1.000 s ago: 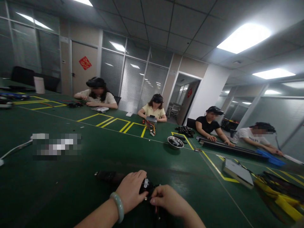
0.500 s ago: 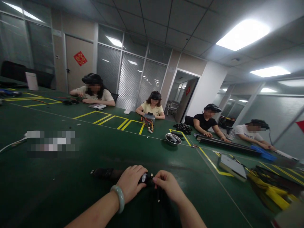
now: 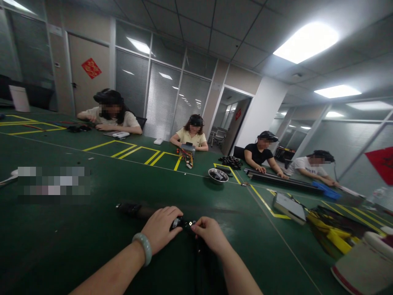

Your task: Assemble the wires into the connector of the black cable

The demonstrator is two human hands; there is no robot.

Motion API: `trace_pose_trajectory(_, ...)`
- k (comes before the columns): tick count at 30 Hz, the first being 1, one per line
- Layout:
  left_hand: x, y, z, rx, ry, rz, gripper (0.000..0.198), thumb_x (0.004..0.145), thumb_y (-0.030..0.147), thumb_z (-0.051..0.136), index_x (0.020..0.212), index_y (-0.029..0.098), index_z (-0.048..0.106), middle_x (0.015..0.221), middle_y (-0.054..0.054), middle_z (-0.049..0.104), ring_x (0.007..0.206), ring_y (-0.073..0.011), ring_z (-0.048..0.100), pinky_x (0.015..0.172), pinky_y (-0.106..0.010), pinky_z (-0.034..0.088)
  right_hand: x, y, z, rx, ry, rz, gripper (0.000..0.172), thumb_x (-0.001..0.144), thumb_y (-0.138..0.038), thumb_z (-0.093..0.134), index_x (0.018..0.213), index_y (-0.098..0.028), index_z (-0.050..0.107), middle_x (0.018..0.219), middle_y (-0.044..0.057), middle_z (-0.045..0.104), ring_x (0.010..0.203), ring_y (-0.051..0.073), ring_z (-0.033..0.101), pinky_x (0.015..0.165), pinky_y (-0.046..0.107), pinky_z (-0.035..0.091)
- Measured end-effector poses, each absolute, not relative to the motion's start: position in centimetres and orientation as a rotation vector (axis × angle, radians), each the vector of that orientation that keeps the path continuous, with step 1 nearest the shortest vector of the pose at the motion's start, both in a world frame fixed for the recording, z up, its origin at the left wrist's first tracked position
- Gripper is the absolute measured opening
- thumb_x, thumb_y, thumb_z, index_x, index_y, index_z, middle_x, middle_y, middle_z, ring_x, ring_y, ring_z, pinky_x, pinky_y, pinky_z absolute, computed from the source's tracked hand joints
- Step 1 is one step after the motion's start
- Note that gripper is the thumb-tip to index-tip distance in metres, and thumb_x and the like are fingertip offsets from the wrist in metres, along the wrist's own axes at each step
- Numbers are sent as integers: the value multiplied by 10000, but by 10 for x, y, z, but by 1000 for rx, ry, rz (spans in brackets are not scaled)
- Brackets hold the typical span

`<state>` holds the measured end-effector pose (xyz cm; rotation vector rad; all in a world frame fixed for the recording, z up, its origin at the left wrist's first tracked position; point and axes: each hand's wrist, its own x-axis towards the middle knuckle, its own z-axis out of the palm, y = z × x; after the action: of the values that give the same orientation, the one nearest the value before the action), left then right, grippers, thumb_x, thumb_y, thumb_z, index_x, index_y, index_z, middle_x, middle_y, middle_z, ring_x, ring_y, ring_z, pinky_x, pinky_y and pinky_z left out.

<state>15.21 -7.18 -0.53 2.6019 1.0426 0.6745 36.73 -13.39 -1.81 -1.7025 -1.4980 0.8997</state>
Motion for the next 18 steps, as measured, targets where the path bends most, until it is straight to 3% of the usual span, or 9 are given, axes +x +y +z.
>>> trace_pose_trajectory(5, 162, -79, -7, 2700, 971, 624, 384, 817, 239, 549, 1194, 313, 558, 1216, -12, 564, 1134, -225, 500, 1026, -415, 331, 367, -133, -21, -1771, -1616, 727, 100, 784, -272, 611, 769, -174, 625, 646, -9, 646, 584, 114, 575, 529, 189, 356)
trace_pose_trajectory(18, 181, -77, 11, 2727, 1036, 438, 168, 802, 206, 540, 956, 254, 585, 979, -10, 602, 898, -206, 564, 787, -348, 409, 359, -135, -22, -1877, -1719, 459, 24, 752, -204, 631, 763, -191, 648, 684, -19, 649, 584, 100, 534, 522, 193, 299)
